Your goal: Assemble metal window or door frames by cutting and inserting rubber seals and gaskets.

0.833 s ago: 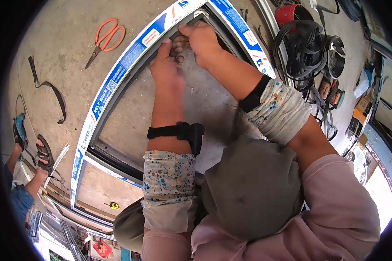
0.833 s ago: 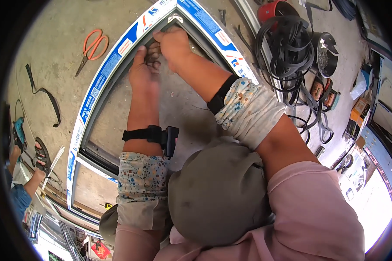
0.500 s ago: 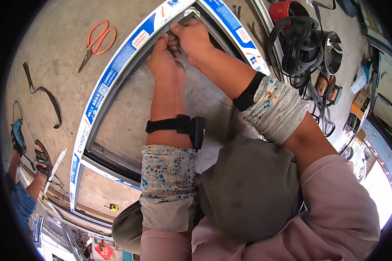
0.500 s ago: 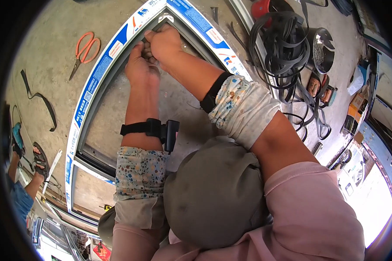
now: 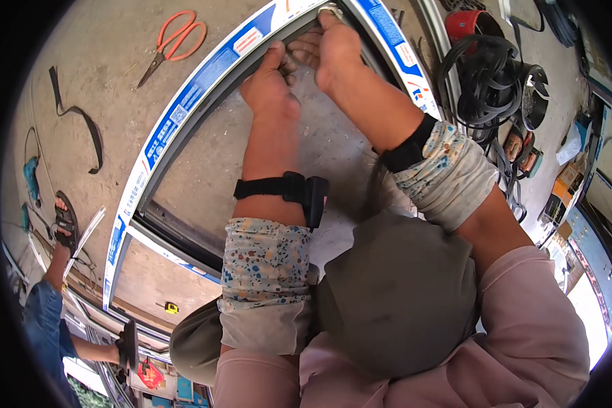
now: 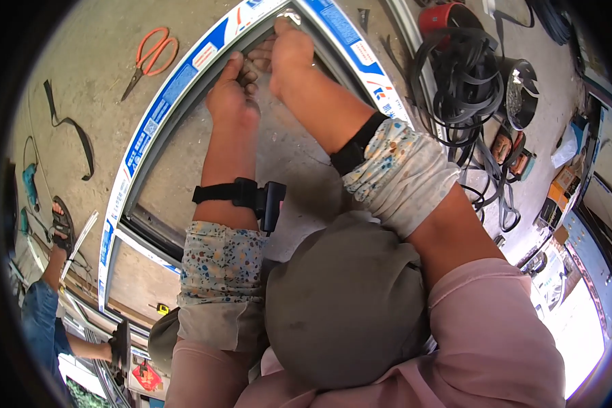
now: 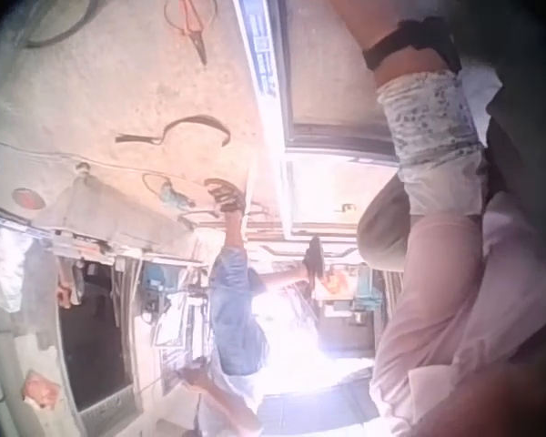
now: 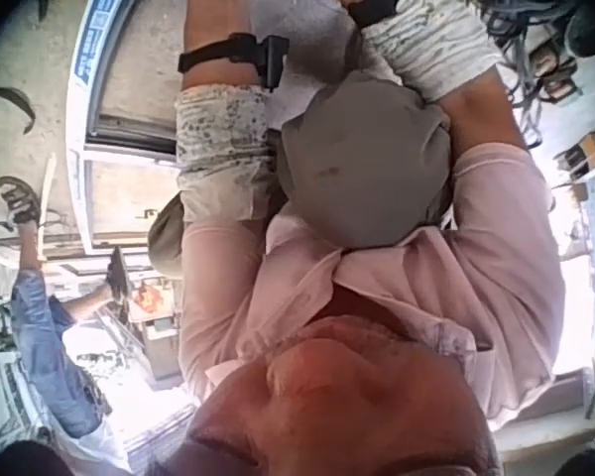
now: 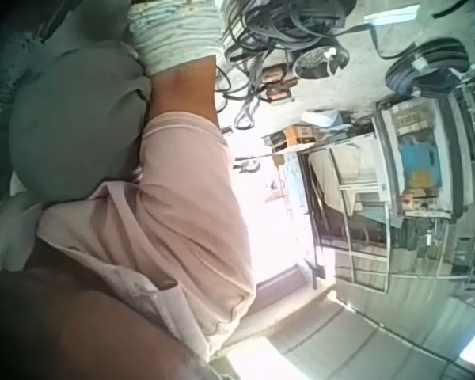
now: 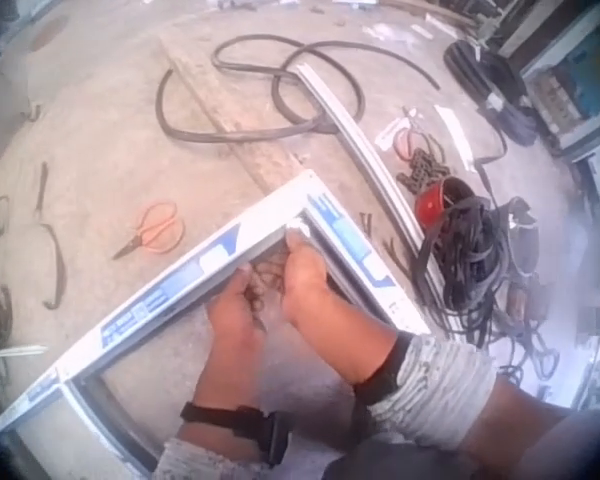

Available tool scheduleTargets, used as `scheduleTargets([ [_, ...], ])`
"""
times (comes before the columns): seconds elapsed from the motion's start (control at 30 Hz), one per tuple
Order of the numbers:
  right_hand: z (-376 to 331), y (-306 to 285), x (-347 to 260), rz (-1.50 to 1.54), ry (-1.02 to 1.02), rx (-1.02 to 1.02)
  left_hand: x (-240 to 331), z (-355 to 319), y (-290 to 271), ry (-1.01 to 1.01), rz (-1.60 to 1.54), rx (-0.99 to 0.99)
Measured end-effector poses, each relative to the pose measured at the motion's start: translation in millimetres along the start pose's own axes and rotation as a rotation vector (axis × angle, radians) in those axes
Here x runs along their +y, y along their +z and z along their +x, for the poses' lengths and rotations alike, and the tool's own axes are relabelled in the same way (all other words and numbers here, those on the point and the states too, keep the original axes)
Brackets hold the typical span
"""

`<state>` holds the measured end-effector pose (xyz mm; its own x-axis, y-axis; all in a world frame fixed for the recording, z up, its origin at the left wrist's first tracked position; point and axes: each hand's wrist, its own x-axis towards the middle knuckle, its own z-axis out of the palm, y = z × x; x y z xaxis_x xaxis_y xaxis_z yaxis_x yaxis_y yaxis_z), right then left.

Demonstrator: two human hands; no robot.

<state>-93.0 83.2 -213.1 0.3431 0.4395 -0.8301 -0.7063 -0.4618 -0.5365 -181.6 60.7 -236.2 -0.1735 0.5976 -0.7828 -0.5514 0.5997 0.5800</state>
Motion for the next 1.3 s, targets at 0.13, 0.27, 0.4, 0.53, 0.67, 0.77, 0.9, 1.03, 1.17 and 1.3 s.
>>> scheduleTargets([
  [0.13,15,7,7,-0.129,-0.028,0.012,21,-7,-40,0.058,-0.064,0.135],
  [0.27,18,0,1,-0.153,-0.057,0.044,43,-10,-101,0.079,0.039,0.229],
  [0.4,10,9,5,-0.194,-0.093,0.068,61,-11,-149,0.079,0.068,0.370],
  [0.53,11,8,4,-0.202,-0.085,0.055,71,-13,-200,0.107,0.031,0.439],
  [0.67,4,-1,24,-0.155,-0.119,-0.150,75,-15,-208,0.065,-0.016,0.373],
  [0.77,-15,-1,54,-0.299,0.005,-0.450,50,-21,-157,0.069,-0.046,0.221],
  [0.9,-35,22,84,-0.522,0.114,-0.649,45,-11,-137,0.134,-0.176,0.174],
  [1.03,-35,33,100,-0.406,0.168,-0.481,48,-5,-142,0.097,-0.123,0.164],
  [1.17,-35,33,101,-0.419,0.131,-0.474,47,-9,-145,0.139,-0.144,0.174],
  [1.3,-39,34,99,-0.468,0.061,-0.464,68,-13,-191,0.151,-0.175,0.302],
])
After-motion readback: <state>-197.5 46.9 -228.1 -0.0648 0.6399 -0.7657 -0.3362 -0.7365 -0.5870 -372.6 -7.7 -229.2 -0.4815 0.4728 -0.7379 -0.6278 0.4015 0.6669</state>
